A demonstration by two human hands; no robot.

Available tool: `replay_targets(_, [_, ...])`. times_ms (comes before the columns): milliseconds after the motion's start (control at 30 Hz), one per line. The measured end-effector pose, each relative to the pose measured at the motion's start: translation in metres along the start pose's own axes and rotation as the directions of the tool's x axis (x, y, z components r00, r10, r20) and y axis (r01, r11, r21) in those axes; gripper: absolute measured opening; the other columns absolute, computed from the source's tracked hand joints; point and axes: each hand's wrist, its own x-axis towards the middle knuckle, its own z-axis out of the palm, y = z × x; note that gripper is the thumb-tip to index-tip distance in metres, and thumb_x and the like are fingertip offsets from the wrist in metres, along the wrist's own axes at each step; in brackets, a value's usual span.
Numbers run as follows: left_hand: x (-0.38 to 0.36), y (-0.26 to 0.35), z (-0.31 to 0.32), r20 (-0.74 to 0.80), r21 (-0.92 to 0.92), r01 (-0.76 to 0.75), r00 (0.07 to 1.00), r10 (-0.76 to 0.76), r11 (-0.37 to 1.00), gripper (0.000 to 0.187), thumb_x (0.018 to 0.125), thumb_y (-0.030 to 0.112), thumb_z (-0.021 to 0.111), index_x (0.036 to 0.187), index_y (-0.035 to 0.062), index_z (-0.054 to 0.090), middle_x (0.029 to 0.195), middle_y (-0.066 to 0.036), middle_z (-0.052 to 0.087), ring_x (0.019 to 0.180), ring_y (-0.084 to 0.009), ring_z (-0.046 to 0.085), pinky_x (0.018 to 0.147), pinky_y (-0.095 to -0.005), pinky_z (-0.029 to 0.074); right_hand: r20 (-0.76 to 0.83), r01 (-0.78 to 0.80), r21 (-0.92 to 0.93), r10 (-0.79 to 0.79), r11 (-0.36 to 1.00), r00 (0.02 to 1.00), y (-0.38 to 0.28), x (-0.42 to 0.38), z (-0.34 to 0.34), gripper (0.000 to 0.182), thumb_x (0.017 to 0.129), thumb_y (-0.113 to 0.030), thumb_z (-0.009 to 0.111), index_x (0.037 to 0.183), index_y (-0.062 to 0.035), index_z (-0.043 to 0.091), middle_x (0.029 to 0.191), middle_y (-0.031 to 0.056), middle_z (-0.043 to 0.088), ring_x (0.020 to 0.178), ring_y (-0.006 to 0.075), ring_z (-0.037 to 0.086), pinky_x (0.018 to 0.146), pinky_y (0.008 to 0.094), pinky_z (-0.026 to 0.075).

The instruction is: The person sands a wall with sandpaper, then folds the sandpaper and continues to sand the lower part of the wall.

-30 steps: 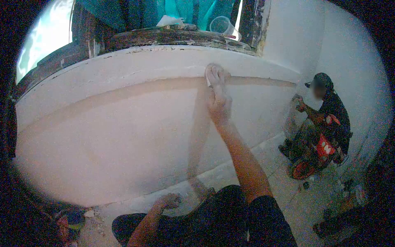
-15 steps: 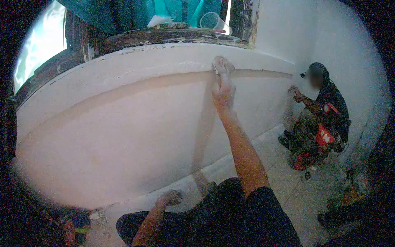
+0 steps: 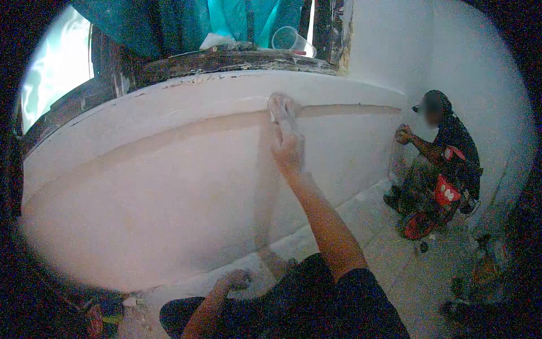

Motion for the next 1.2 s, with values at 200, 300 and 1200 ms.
replay_targets(200, [-0.017, 0.02, -0.008, -0.056, -0.019, 0.082, 0.995, -0.083, 0.996, 0.04, 0.081, 0.024, 0.074, 0.119, 0.0119, 0.07, 0.124, -0.015, 0.071, 0.116, -0.0361, 0.066, 0.1, -0.0485, 0.053, -0.034, 0.01, -0.042, -0.012, 0.999, 0.999, 0.019, 0.007, 0.0, 0.063, 0.09, 0.007, 0.057, 0.15, -0.0074, 0.051, 0.152, 0.0211, 0.052, 0.145, 0.0408, 0.043, 0.115, 0.0461, 0.043])
replay_targets(300, [-0.021, 0.022, -0.013, -0.02, -0.085, 0.043, 0.999, -0.045, 0.995, 0.04, 0.081, 0.025, 0.076, 0.118, 0.0119, 0.069, 0.123, -0.015, 0.071, 0.116, -0.0359, 0.067, 0.098, -0.0486, 0.053, 0.013, 0.062, -0.015, -0.062, 0.998, 0.998, 0.005, 0.002, -0.001, 0.06, 0.087, 0.005, 0.061, 0.146, -0.0044, 0.055, 0.148, 0.0244, 0.055, 0.142, 0.0411, 0.047, 0.112, 0.0465, 0.045])
replay_targets(1200, [-0.022, 0.021, -0.009, -0.053, -0.067, 0.15, 0.987, -0.154, 0.986, 0.036, 0.083, 0.025, 0.068, 0.115, 0.0081, 0.072, 0.116, -0.019, 0.073, 0.111, -0.0382, 0.069, 0.094, -0.0517, 0.053, -0.01, 0.124, -0.128, -0.127, 0.984, 0.992, 0.0, 0.002, 0.004, 0.068, 0.087, 0.013, 0.048, 0.153, -0.0034, 0.047, 0.15, 0.0257, 0.051, 0.137, 0.0437, 0.051, 0.108, 0.0422, 0.048])
